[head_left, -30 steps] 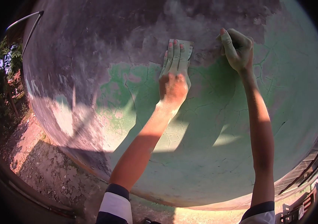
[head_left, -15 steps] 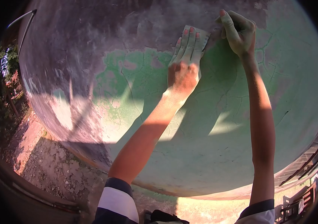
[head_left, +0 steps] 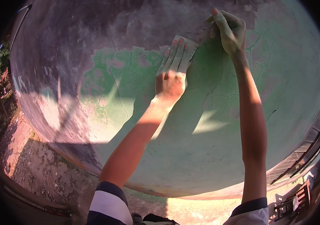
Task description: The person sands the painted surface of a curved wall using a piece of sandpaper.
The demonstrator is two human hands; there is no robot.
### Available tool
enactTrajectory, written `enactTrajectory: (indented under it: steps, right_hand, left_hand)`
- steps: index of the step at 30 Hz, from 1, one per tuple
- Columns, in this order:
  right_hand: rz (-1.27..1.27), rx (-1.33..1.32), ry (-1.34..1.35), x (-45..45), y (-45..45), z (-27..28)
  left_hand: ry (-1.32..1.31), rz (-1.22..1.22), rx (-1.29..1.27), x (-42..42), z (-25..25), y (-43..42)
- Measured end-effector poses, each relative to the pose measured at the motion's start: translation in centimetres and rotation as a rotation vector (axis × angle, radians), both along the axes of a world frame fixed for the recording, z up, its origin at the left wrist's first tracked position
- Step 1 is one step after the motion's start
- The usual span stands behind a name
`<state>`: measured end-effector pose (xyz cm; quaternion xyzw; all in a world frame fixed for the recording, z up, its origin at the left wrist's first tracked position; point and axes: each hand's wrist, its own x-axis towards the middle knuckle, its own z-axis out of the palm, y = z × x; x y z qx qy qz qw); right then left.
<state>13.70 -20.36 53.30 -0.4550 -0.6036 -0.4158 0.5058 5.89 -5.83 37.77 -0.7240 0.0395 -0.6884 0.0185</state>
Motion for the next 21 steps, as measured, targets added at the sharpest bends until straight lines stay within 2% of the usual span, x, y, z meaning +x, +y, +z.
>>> enactTrajectory:
  steps: [2,4,6,8,10,13,15,18,21]
  right_hand:
    - [0.029,-0.094,0.009,0.3,-1.3,0.4]
    - [-0.038,0.033,0.008,1.1,-2.8,1.0]
    - [-0.032,-0.015,-0.044,1.8,-4.0,1.1]
    - [-0.130,-0.044,-0.059,2.5,-3.7,1.1]
    - [-0.148,0.008,-0.085,2.0,-3.1,1.3]
    - [-0.168,0.036,-0.069,2.1,-3.7,1.2]
    - [-0.067,0.102,-0.054,2.6,-4.4,1.2]
    - [-0.087,0.107,-0.041,2.4,-4.3,1.0]
    - [-0.131,0.054,-0.032,1.7,-3.6,0.7]
  left_hand:
    - [-0.004,0.010,0.090,-1.0,-3.9,0.5]
    - [0.021,0.035,0.091,-1.9,-4.3,0.9]
    - [0.029,0.034,0.140,-2.0,-2.9,1.2]
    - [0.050,0.078,0.147,-2.0,0.8,0.7]
    - [-0.065,0.021,0.208,-0.8,4.9,-0.9]
    - [-0.116,-0.001,0.213,1.8,6.2,-1.9]
    - [-0.033,-0.032,0.210,1.2,2.7,-2.2]
    - [0.055,-0.046,0.201,0.8,-2.3,-2.6]
    - [0.024,-0.043,0.238,0.7,0.1,-3.7]
